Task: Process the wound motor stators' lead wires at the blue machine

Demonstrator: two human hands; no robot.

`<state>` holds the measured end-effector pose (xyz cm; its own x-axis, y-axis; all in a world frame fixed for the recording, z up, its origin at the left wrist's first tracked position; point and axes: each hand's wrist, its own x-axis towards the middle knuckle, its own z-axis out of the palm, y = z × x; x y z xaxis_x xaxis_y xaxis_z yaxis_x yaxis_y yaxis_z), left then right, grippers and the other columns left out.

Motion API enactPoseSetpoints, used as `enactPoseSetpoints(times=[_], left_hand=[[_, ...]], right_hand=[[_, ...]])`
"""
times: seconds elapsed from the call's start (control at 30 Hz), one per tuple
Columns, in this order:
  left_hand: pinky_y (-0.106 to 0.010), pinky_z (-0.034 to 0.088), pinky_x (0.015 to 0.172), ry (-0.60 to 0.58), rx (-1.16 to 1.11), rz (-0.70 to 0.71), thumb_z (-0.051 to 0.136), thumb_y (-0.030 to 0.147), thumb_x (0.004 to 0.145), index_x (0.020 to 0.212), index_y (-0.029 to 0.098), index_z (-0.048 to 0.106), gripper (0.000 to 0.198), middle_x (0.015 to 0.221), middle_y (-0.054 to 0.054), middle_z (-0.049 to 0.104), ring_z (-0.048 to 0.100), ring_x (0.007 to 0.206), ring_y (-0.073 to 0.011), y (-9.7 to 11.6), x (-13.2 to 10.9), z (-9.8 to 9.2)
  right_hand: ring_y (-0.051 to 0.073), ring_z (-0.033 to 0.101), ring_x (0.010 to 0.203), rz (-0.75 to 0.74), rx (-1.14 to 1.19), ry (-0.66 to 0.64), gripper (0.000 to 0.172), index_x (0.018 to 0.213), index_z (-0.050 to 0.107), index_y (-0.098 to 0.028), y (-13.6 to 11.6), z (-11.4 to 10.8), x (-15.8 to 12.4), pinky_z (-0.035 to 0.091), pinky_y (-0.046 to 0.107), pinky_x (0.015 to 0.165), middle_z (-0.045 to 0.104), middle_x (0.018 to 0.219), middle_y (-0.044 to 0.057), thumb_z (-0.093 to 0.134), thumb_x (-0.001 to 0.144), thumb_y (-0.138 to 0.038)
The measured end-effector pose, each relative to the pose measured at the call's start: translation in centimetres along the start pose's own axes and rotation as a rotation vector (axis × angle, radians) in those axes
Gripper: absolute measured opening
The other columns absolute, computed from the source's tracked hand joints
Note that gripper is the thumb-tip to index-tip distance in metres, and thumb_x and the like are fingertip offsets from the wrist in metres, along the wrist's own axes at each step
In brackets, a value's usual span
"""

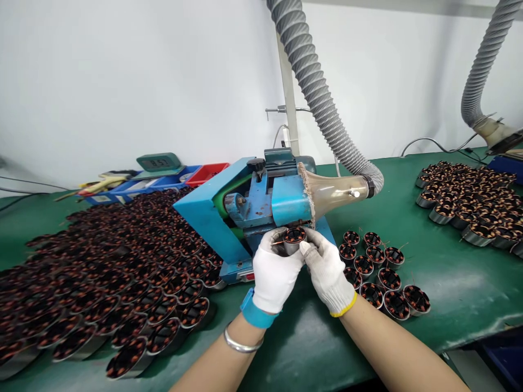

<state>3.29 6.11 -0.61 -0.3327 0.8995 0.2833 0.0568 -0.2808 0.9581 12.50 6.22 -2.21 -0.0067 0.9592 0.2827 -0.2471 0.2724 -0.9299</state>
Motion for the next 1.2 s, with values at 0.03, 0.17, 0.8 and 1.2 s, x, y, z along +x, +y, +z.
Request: enactPoseSetpoints(times=[0.03, 0.17, 0.8, 1.2], left_hand=[[-0.036, 0.056, 0.078, -0.009, 0.005, 0.001, 0.077, 0.027, 0.058, 0.092, 0.017, 0.057, 0.042, 0.088, -0.007, 0.072, 0.07, 0.083, -0.0227, 0.0, 0.0, 0.0], [-0.038, 0.056, 0.078, 0.014, 0.082, 0.058, 0.077, 0.027, 0.057, 0.095, 0.017, 0.057, 0.044, 0.089, -0.007, 0.072, 0.069, 0.083, -0.0235, 0.1, -0.9, -0.8], [-0.032, 0.055, 0.073, -0.002, 0.222, 0.236, 0.073, 0.017, 0.065, 0.096, 0.021, 0.046, 0.041, 0.087, -0.001, 0.061, 0.065, 0.077, -0.0162, -1.8, -2.5, -2.2], [-0.036, 0.053, 0.084, -0.12, 0.314, 0.201, 0.07, 0.023, 0.071, 0.106, 0.021, 0.047, 0.043, 0.098, -0.005, 0.061, 0.063, 0.088, -0.0184, -1.7, -3.1, -2.4]], right_hand=[[0.024, 0.064, 0.104, 0.004, 0.011, -0.001, 0.039, 0.117, 0.061, -0.018, 0.0, 0.0, -0.1, 0.054, 0.037, 0.092, 0.069, 0.11, 0.008, 0.058, 0.085, -0.039], [0.025, 0.064, 0.104, -0.015, 0.022, -0.011, 0.04, 0.119, 0.058, -0.018, -0.2, -0.3, -1.0, 0.053, 0.039, 0.093, 0.067, 0.113, 0.01, 0.06, 0.085, -0.037], [0.017, 0.06, 0.066, 0.139, 0.123, 0.347, 0.027, 0.079, 0.063, -0.019, -1.7, -1.9, -0.2, 0.048, 0.029, 0.058, 0.064, 0.073, 0.003, 0.065, 0.076, -0.046], [0.016, 0.062, 0.067, 0.208, 0.202, 0.32, 0.03, 0.078, 0.061, -0.019, -1.7, -2.0, 0.0, 0.054, 0.032, 0.071, 0.064, 0.073, 0.001, 0.071, 0.071, -0.047]])
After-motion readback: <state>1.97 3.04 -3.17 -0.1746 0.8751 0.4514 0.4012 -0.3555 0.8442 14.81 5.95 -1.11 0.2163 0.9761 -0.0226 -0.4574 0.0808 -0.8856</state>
